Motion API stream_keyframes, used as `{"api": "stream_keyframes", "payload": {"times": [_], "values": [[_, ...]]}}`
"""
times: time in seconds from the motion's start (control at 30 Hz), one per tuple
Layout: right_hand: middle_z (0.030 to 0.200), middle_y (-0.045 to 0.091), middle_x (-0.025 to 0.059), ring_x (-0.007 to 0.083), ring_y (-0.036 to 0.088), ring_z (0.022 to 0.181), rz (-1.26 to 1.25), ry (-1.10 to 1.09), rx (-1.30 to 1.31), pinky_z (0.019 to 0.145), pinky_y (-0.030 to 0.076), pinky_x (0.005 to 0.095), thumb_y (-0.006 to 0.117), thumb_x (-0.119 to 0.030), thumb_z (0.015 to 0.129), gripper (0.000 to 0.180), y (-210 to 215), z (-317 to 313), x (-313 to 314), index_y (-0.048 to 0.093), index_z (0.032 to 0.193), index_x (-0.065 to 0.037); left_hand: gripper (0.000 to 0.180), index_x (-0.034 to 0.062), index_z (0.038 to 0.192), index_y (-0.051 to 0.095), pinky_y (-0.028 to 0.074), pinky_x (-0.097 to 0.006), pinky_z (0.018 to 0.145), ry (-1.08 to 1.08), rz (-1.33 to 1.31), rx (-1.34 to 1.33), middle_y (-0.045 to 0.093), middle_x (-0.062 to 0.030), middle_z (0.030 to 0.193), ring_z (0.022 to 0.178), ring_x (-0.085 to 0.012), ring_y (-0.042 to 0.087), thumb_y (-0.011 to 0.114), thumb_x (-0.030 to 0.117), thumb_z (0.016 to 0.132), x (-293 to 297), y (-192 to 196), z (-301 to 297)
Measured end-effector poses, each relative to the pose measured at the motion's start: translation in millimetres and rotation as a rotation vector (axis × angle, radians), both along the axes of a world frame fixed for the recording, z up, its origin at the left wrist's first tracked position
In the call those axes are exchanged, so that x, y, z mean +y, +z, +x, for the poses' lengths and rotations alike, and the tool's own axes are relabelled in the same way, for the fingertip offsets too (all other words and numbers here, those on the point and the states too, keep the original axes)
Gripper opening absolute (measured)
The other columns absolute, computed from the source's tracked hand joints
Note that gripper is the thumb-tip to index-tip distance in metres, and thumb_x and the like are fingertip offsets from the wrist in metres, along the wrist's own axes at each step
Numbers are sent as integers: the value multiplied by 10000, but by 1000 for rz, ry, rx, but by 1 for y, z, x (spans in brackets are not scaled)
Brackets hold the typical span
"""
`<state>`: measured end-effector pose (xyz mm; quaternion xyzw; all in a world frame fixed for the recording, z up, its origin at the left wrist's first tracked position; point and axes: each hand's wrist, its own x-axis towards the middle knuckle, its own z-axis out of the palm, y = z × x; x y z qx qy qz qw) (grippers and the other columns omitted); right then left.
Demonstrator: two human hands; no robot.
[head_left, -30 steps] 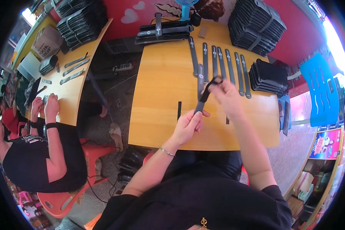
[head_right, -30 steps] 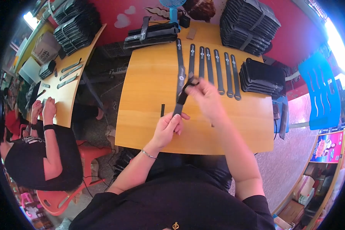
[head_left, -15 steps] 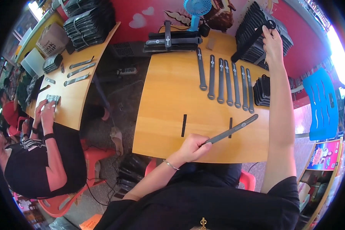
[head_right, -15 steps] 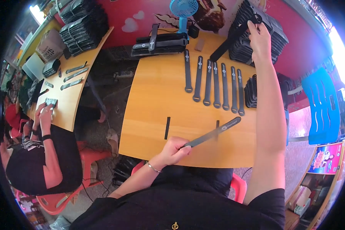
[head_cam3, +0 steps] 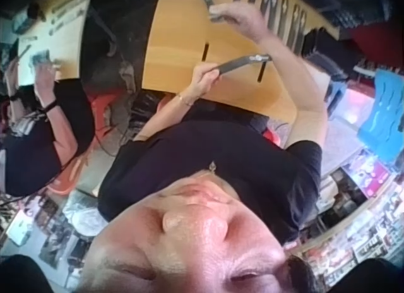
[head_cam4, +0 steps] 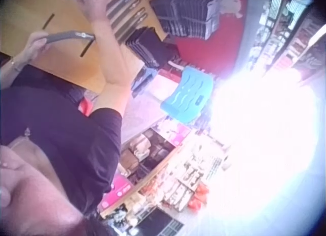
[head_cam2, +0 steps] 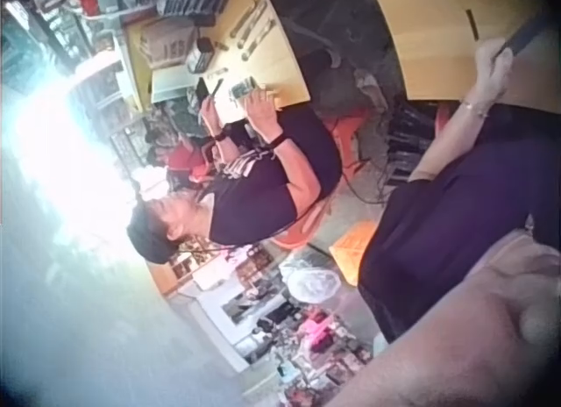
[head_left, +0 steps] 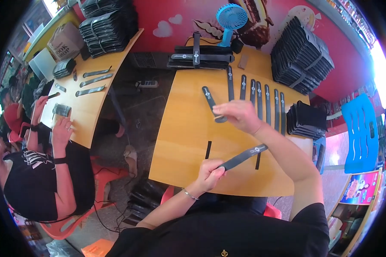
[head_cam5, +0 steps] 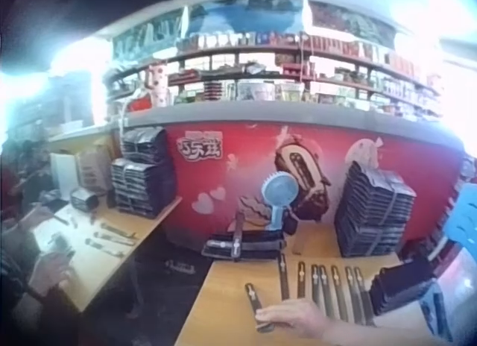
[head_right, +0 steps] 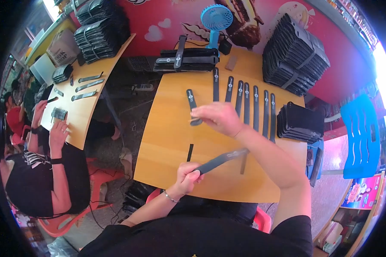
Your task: The person assembles hardware components and logo plates onto leather straps by hand, using a plastic jig to aid in the assembly process.
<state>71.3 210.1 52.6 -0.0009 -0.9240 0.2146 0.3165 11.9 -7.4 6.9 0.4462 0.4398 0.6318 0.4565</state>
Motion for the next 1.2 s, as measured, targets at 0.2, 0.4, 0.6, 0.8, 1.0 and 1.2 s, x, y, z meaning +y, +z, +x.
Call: {"api": "stream_keyframes", "payload": {"times": [0.2, 0.4, 0.6, 0.8, 1.0, 1.2], "values": [[988, 680, 11, 192, 660, 799, 67, -34, -215, 617, 508, 291, 701, -117, 714, 246, -27, -9, -10, 681, 950, -186, 220, 21, 584, 488, 337, -307, 461, 72, 118, 40, 453, -71, 511, 464, -194, 451, 487, 115, 784, 2, -3, 1], [1084, 646, -5, 198, 644, 851, 107, -103, -336, 650, 512, 324, 631, -272, 803, 202, -27, -12, 0, 675, 978, -183, 254, 18, 581, 493, 336, -293, 441, 58, 137, 84, 463, -68, 507, 446, -182, 452, 474, 152, 796, 6, -6, 1], [1030, 648, 9, 219, 639, 839, 26, -338, -297, 682, 513, 336, 584, -185, 823, 172, -16, -2, 21, 681, 956, -137, 256, 15, 579, 490, 335, -281, 435, 65, 67, 96, 470, -58, 506, 440, -163, 454, 463, 144, 799, 5, -5, 0], [973, 644, 2, 215, 638, 796, 140, -458, -336, 669, 514, 325, 590, -167, 818, 161, -23, 12, 27, 683, 932, -101, 256, 13, 592, 494, 339, -264, 444, 79, 5, -54, 471, -45, 510, 454, -136, 452, 450, 114, 822, 5, -2, 1], [941, 624, -1, 205, 636, 775, 147, -473, -353, 653, 514, 328, 610, -197, 812, 182, -23, 11, 17, 670, 950, -94, 259, 5, 609, 505, 344, -250, 449, 90, -28, -73, 474, -40, 519, 466, -114, 457, 441, 113, 835, 4, -1, 2], [964, 616, 2, 204, 636, 773, 139, -512, -381, 655, 516, 322, 621, -202, 804, 209, -22, 6, 15, 659, 978, -93, 258, 6, 614, 507, 347, -250, 450, 98, -15, -70, 477, -39, 521, 468, -111, 457, 443, 113, 840, 3, 1, 2]]}}
